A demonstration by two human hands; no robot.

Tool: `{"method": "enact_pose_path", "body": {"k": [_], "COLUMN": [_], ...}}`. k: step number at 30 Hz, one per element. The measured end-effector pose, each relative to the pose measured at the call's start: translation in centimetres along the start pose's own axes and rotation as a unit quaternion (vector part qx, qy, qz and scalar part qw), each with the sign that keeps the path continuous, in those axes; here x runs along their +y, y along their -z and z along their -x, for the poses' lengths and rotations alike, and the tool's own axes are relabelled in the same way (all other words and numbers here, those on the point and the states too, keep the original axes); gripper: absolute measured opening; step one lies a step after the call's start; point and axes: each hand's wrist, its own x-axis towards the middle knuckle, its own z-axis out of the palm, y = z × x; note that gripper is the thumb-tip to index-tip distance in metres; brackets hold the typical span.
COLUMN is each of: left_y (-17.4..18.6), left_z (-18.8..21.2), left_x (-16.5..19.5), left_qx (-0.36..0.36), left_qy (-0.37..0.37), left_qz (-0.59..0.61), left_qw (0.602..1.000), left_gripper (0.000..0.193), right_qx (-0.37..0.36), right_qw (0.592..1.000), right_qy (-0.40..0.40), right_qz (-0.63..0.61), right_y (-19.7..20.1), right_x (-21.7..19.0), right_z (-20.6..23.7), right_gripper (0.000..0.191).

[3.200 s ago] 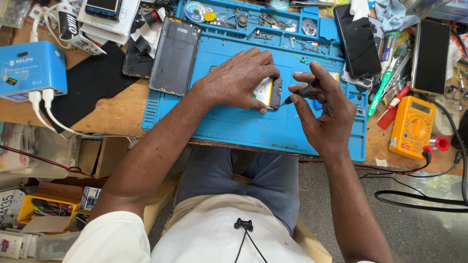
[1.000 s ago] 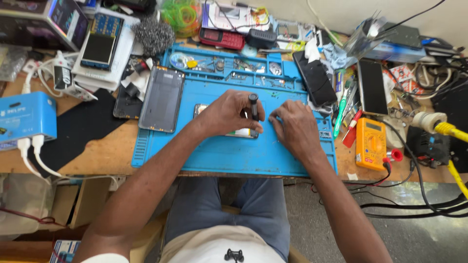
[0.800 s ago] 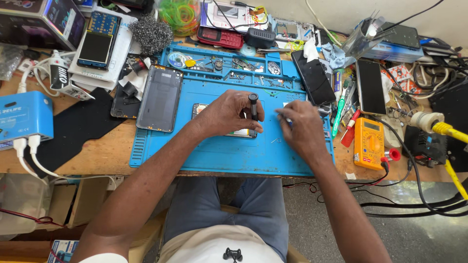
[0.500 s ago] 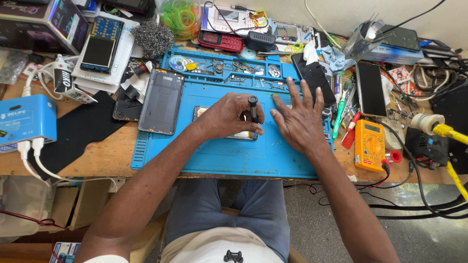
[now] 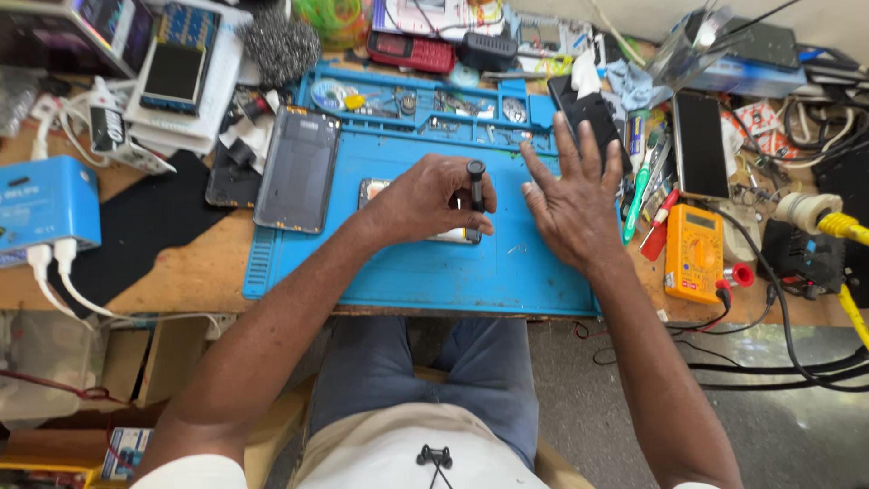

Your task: The person uses a plastic pry tool to separate the back cover of a smartphone, then uses a screwdriver to remove screws from the internal frame. They use tweezers to disconnect ribbon cables and remove a small component from the motherboard. The phone remains disassembled on the workbench.

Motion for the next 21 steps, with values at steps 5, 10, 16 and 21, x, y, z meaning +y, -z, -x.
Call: {"method": "enact_pose_path", "body": {"k": [5, 10, 16, 21], "left_y": [0.0, 0.0, -0.8, -2.2], "left_z": [-0.1, -0.1, -0.2, -0.2], "left_x": [0.3, 0.4, 0.0, 0.3], "left_qx": [-0.007, 0.000, 0.008, 0.017], "left_qy": [-0.006, -0.010, -0.049, -0.090], "left_qz": [-0.020, -0.013, -0.069, -0.059], "left_qw": [1.000, 1.000, 0.996, 0.994], "left_gripper": [0.028, 0.029, 0.032, 0.038], "right_qx": [-0.015, 0.029, 0.104, 0.152], "right_qw": [0.998, 0.999, 0.935, 0.927], "right_qy": [-0.013, 0.010, -0.022, 0.008], "right_qz": [0.052, 0.035, -0.338, -0.342], "right_y": [0.2, 0.5, 4.4, 6.5], "right_x": [-0.6, -1.0, -3.5, -7.2], "right_z": [1.0, -0.1, 2.2, 2.8], "right_gripper": [0.046, 0.044, 0.029, 0.040]}}
